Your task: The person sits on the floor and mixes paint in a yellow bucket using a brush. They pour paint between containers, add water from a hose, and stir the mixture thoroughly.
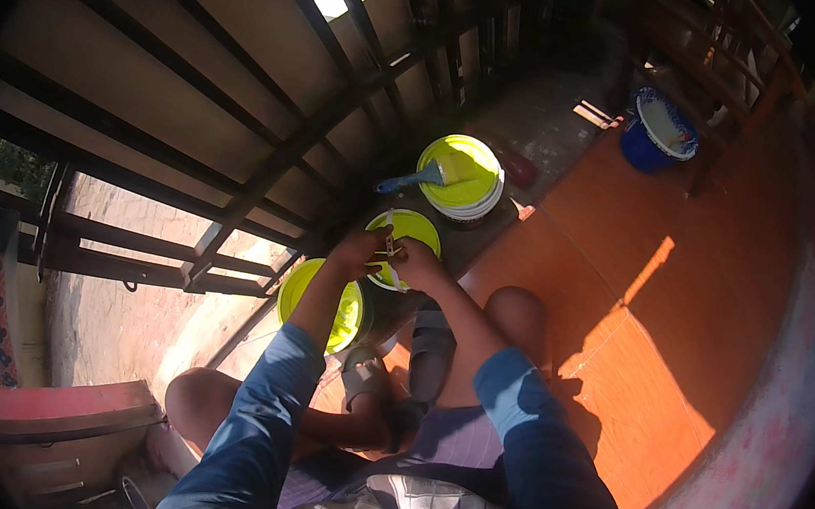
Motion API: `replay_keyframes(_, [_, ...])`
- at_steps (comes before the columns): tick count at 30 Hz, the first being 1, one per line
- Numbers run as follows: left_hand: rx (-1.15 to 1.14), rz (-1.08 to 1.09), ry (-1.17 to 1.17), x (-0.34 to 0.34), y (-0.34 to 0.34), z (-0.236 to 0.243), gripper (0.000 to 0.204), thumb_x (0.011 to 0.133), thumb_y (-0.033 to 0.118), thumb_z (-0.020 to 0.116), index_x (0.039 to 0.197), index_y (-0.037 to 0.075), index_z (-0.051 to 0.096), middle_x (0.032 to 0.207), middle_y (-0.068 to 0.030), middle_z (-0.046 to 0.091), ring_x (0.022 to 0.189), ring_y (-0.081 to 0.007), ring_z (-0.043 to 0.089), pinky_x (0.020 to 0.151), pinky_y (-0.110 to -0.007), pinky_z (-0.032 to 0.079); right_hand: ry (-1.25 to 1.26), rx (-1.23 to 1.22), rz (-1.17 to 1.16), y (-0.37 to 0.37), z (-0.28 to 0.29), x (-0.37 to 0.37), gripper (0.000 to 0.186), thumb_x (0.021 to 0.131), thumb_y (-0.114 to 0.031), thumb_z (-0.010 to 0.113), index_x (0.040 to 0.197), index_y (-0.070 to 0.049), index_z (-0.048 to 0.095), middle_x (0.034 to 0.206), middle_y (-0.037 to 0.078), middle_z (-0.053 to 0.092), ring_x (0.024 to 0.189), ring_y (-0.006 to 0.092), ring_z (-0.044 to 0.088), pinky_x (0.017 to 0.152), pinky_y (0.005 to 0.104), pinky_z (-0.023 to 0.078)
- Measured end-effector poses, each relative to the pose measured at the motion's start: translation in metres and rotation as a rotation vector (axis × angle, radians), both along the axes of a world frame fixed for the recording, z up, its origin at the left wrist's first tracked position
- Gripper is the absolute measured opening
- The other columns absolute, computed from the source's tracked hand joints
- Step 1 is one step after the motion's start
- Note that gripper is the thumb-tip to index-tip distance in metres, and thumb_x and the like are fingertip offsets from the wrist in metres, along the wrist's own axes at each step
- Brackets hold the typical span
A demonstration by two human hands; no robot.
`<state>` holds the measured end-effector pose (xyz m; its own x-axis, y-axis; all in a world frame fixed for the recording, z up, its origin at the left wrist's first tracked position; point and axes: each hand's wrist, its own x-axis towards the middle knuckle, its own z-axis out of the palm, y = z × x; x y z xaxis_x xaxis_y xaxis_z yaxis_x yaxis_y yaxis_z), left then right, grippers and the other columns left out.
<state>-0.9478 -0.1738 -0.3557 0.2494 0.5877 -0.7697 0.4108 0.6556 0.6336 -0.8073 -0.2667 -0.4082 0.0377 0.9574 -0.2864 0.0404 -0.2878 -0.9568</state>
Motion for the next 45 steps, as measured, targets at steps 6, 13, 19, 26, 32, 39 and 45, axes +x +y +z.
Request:
replay_keyframes(6, [0.040, 0.184, -0.271, -0.008, -0.035, 0.016, 0.032, 0.100, 0.030, 0.062, 0.122, 0.006, 0.062, 0.103, -0.0076, 0.068, 0.092, -0.0211, 0.066, 0.084, -0.038, 0.053, -0.164, 0.005, -0.092, 0.005, -0.024, 0.036, 0.025, 0.098, -0.019, 0.062, 0.110, 0.002, 0.066, 0.088, 0.009, 0.070, 0.078, 0.0191, 0.069, 0.070, 0.0305, 0.056])
replay_keyframes(13, [-0.031, 0.296, -0.369, -0.005, -0.030, 0.018, 0.032, 0.101, 0.021, 0.056, 0.125, 0.000, 0.060, 0.085, -0.0081, 0.060, 0.074, -0.0193, 0.062, 0.068, -0.032, 0.052, 0.077, -0.678, -0.319, 0.012, -0.051, 0.060, 0.048, 0.103, -0.043, 0.054, 0.135, -0.008, 0.057, 0.122, 0.012, 0.066, 0.103, 0.0306, 0.067, 0.087, 0.0437, 0.057])
replay_keyframes(19, [0.114, 0.131, -0.309, 0.009, -0.029, 0.017, 0.024, 0.104, 0.019, 0.046, 0.117, 0.000, 0.053, 0.079, -0.0051, 0.050, 0.067, -0.0186, 0.053, 0.067, -0.033, 0.048, 0.270, -0.557, -0.247, -0.003, -0.033, 0.058, 0.052, 0.107, -0.045, 0.045, 0.143, -0.008, 0.050, 0.133, 0.015, 0.060, 0.110, 0.0333, 0.065, 0.090, 0.0465, 0.057])
replay_keyframes(26, [0.126, 0.202, -0.372, 0.015, -0.030, 0.011, 0.017, 0.093, 0.004, 0.053, 0.107, -0.002, 0.059, 0.078, -0.0065, 0.054, 0.064, -0.0175, 0.055, 0.057, -0.031, 0.043, 0.331, -0.527, -0.244, -0.021, -0.013, 0.064, 0.052, 0.108, -0.044, 0.044, 0.145, -0.008, 0.049, 0.135, 0.014, 0.060, 0.111, 0.0329, 0.065, 0.093, 0.0440, 0.057])
replay_keyframes(32, [0.099, 0.217, -0.419, 0.013, -0.034, 0.014, 0.013, 0.099, 0.014, 0.048, 0.104, 0.004, 0.054, 0.077, -0.0042, 0.049, 0.070, -0.0178, 0.053, 0.066, -0.032, 0.045, 0.378, -0.482, -0.208, -0.028, -0.001, 0.069, 0.052, 0.108, -0.044, 0.045, 0.143, -0.006, 0.050, 0.135, 0.014, 0.059, 0.112, 0.0321, 0.063, 0.097, 0.0435, 0.055])
replay_keyframes(39, [0.129, 0.211, -0.393, 0.013, -0.045, 0.058, 0.015, 0.100, 0.017, 0.047, 0.104, 0.004, 0.054, 0.076, -0.0041, 0.051, 0.068, -0.0170, 0.054, 0.064, -0.031, 0.044, 0.426, -0.523, -0.279, -0.031, 0.005, 0.087, 0.059, 0.107, -0.051, 0.043, 0.145, -0.007, 0.048, 0.133, 0.017, 0.057, 0.115, 0.0336, 0.060, 0.101, 0.0469, 0.052])
replay_keyframes(45, [0.139, 0.244, -0.426, 0.008, -0.061, 0.131, 0.015, 0.102, 0.019, 0.046, 0.102, 0.006, 0.054, 0.075, -0.0035, 0.052, 0.069, -0.0166, 0.055, 0.067, -0.032, 0.045, 0.249, -0.678, -0.286, -0.033, -0.017, 0.089, 0.077, 0.100, -0.069, 0.041, 0.149, -0.009, 0.043, 0.139, 0.021, 0.053, 0.115, 0.0337, 0.059, 0.099, 0.0480, 0.051])
